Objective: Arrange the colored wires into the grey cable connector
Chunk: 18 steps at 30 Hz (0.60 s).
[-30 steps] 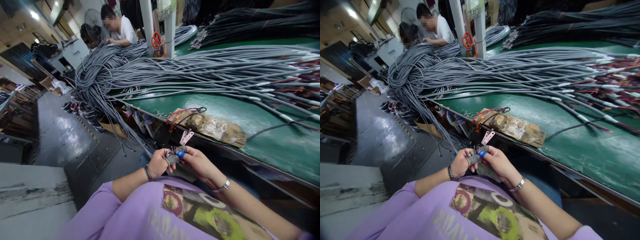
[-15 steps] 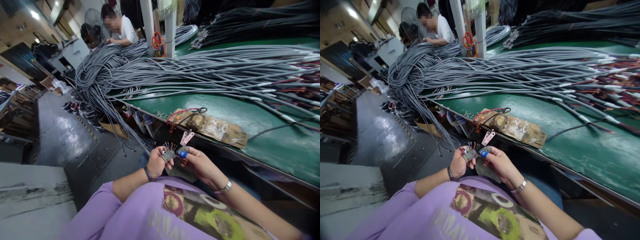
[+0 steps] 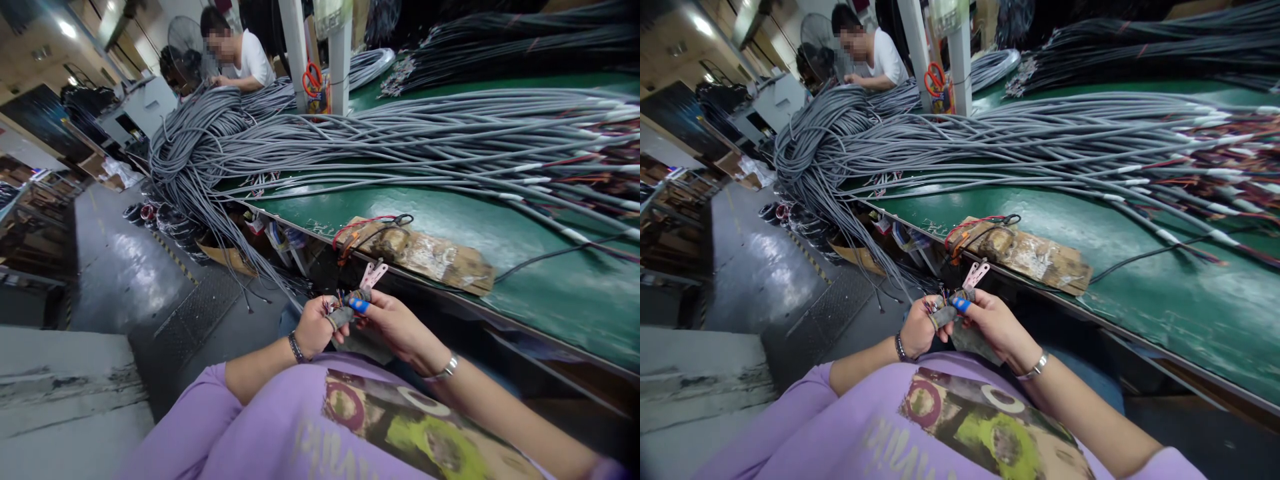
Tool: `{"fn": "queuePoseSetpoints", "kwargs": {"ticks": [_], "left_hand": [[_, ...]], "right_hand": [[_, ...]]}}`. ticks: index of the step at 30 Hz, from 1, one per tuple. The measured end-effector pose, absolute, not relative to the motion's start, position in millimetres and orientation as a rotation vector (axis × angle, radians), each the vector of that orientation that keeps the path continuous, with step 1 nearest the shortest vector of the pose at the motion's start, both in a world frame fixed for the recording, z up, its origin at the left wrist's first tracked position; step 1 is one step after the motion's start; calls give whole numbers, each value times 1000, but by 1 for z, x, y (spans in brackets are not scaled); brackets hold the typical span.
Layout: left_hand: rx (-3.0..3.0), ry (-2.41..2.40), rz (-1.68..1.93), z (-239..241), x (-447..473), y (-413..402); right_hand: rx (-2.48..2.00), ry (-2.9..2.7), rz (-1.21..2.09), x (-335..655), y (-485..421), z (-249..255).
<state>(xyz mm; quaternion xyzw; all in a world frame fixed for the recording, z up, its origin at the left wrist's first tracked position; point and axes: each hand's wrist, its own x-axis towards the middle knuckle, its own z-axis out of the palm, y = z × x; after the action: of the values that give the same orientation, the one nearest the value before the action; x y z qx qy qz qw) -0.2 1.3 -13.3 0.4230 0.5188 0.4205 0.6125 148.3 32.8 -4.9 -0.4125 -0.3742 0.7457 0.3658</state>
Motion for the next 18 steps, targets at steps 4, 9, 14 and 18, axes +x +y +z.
{"fn": "queuePoseSetpoints", "kwargs": {"ticks": [4, 9, 14, 18], "left_hand": [[975, 1198, 989, -12, 1, 1], [949, 1217, 1032, -9, 4, 1], [986, 1203, 1011, -11, 2, 0], [1017, 1197, 988, -11, 1, 0]], "right_hand": [[-1065, -975, 1869, 149, 32, -12], [-1065, -947, 1840, 148, 31, -15], [-1056, -971, 1868, 148, 31, -13], [-1033, -998, 1861, 149, 31, -15]]}}
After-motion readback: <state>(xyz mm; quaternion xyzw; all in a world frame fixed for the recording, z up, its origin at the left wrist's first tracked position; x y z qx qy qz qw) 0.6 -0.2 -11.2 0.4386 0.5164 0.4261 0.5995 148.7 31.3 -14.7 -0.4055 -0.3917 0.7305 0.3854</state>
